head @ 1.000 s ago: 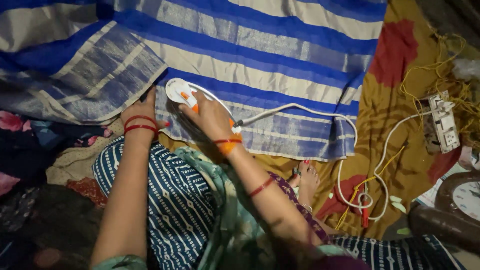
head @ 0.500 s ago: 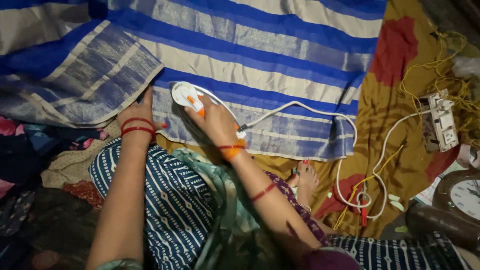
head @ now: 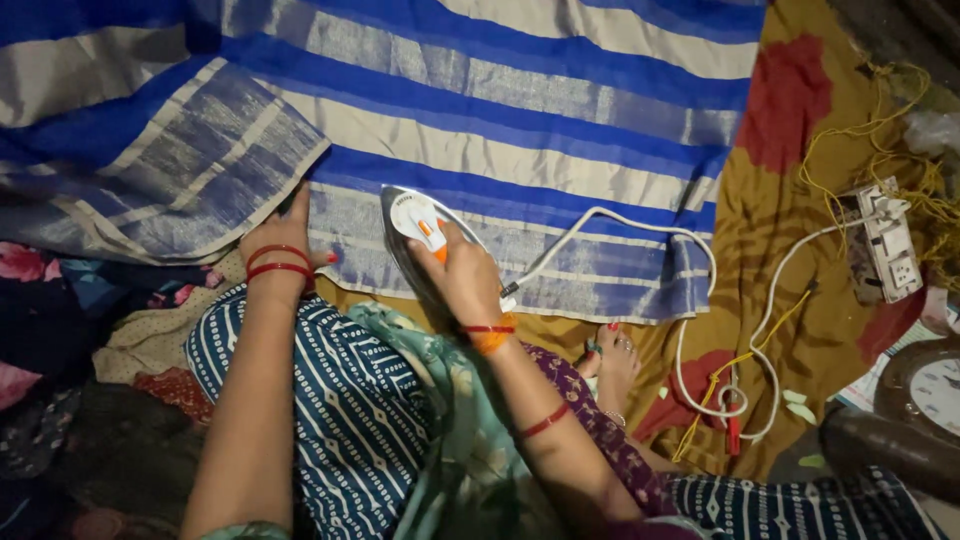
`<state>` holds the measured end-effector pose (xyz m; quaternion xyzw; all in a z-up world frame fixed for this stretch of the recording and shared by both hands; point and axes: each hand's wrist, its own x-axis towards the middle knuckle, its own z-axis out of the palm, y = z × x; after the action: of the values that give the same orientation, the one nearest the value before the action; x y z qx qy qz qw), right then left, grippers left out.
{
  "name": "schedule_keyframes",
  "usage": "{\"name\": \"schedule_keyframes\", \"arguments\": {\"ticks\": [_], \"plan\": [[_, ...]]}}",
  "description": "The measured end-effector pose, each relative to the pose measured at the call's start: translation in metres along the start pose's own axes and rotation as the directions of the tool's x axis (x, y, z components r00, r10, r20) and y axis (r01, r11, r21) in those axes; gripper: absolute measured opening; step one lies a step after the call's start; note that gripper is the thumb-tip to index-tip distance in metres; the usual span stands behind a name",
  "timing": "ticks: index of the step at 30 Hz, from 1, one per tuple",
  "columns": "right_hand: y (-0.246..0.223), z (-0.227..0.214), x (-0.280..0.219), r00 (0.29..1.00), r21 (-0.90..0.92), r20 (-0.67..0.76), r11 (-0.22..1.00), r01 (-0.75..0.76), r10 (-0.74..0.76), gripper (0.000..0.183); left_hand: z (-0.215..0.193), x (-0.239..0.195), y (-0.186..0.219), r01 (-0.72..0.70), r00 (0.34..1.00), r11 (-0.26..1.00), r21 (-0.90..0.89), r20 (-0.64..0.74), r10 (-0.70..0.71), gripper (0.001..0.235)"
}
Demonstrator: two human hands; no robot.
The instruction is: Iron and fold a blue and white striped fabric on a cloth-covered surface.
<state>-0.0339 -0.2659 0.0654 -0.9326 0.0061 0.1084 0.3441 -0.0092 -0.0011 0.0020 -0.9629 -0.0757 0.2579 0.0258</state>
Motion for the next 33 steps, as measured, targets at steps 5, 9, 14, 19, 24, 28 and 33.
{"name": "schedule_keyframes", "arguments": {"ticks": [5,9,14,19,24,28,33], "plan": [[-0.003,0.007,0.033,0.987,0.093,-0.143,0.992,0.088,-0.075,0.053,-0.013,-0.008,0.006,0.021,0.998,0.998,-0.065,0.055,-0.017,0.138],[0.02,0.012,0.063,0.985,0.361,-0.079,0.917,0.169,-0.15,0.057,-0.029,-0.025,0.027,0.03,1.0,0.997,-0.066,-0.008,-0.031,0.125],[0.037,-0.004,0.034,0.987,0.483,0.16,0.872,-0.082,0.004,0.05,0.049,0.014,0.086,-0.149,0.9,0.92,-0.364,-0.436,-0.027,0.05],[0.037,0.002,0.013,0.993,0.287,-0.079,0.956,-0.063,0.089,0.048,0.037,0.012,0.127,-0.21,0.914,0.904,-0.372,-0.403,0.046,0.066],[0.023,-0.013,0.042,0.99,0.292,-0.099,0.954,-0.066,0.099,0.051,0.042,0.001,0.128,-0.156,0.912,0.926,-0.344,-0.41,0.001,0.061],[0.037,0.0,0.089,0.984,0.258,-0.161,0.966,-0.032,0.076,0.049,0.044,0.001,0.129,-0.134,0.906,0.94,-0.315,-0.423,-0.013,0.06],[0.04,-0.013,0.108,0.978,0.243,-0.21,0.968,0.059,-0.007,0.05,0.044,-0.007,0.125,-0.203,0.898,0.92,-0.336,-0.439,0.038,0.068]]}}
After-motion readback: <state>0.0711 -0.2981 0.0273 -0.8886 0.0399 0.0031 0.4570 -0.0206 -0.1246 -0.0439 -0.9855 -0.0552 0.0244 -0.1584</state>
